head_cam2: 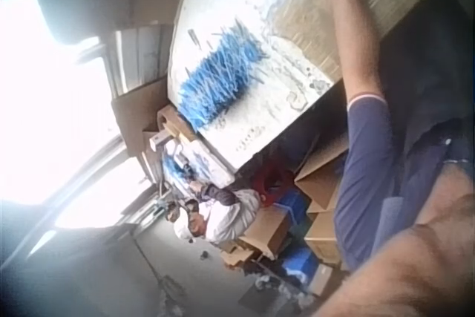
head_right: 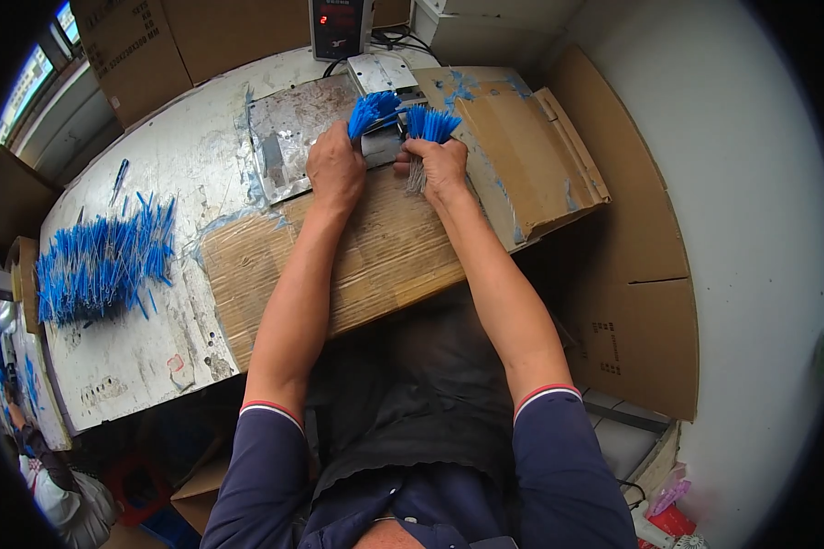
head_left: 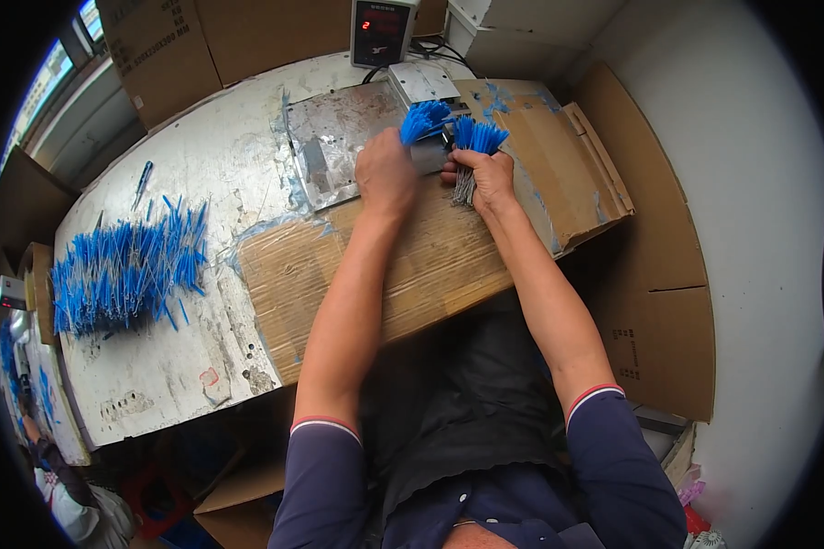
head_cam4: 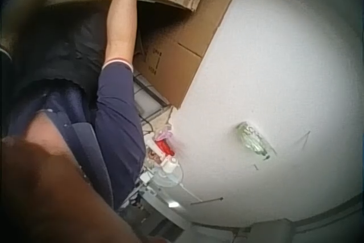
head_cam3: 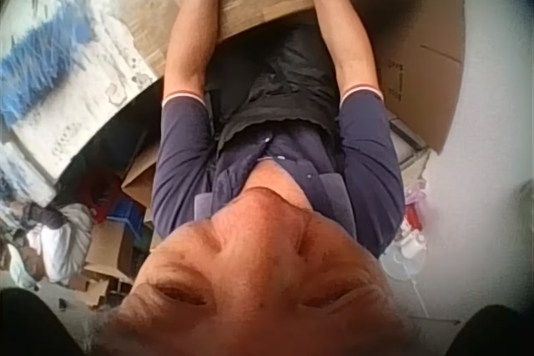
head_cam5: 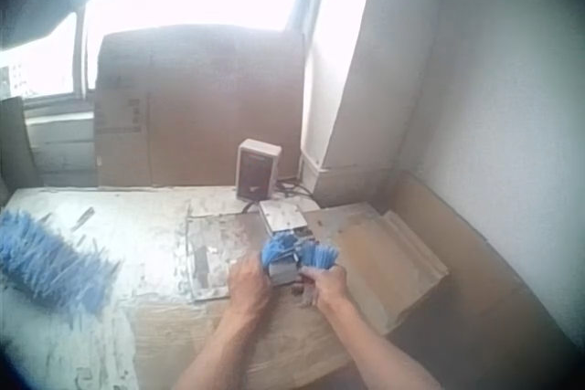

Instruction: The recorder is assembling or processing small blue components using a specialized fixture on a workbench.

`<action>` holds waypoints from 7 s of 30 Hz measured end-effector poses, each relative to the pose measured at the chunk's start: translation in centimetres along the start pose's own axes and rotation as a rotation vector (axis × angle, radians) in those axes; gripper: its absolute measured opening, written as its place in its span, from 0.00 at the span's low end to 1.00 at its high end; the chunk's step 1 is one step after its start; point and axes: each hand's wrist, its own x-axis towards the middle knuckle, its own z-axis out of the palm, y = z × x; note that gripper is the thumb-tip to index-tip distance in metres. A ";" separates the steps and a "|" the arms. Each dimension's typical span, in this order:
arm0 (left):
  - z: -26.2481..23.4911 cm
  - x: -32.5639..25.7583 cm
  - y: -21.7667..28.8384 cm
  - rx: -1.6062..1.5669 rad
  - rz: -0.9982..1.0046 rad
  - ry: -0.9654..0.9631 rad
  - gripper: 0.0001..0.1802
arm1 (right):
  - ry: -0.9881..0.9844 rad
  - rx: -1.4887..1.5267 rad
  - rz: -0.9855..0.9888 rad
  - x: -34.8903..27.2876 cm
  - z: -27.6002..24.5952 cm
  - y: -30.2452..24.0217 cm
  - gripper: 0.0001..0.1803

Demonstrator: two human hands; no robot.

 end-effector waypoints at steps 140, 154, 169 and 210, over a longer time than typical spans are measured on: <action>1.3 0.1 -0.7 -0.604 -0.298 0.017 0.10 | -0.240 -0.288 0.200 -2.1 2.2 -1.8 0.08; 0.3 0.5 0.0 -0.768 -0.424 0.155 0.06 | -0.084 0.006 0.064 -2.7 1.5 0.4 0.07; 0.4 0.1 1.1 -0.998 -0.466 -0.020 0.04 | -0.303 -0.444 -0.201 -2.2 0.7 -0.6 0.10; 1.2 -0.3 0.4 -0.027 -0.064 0.083 0.08 | -0.045 -0.085 -0.063 0.0 -0.7 -0.6 0.10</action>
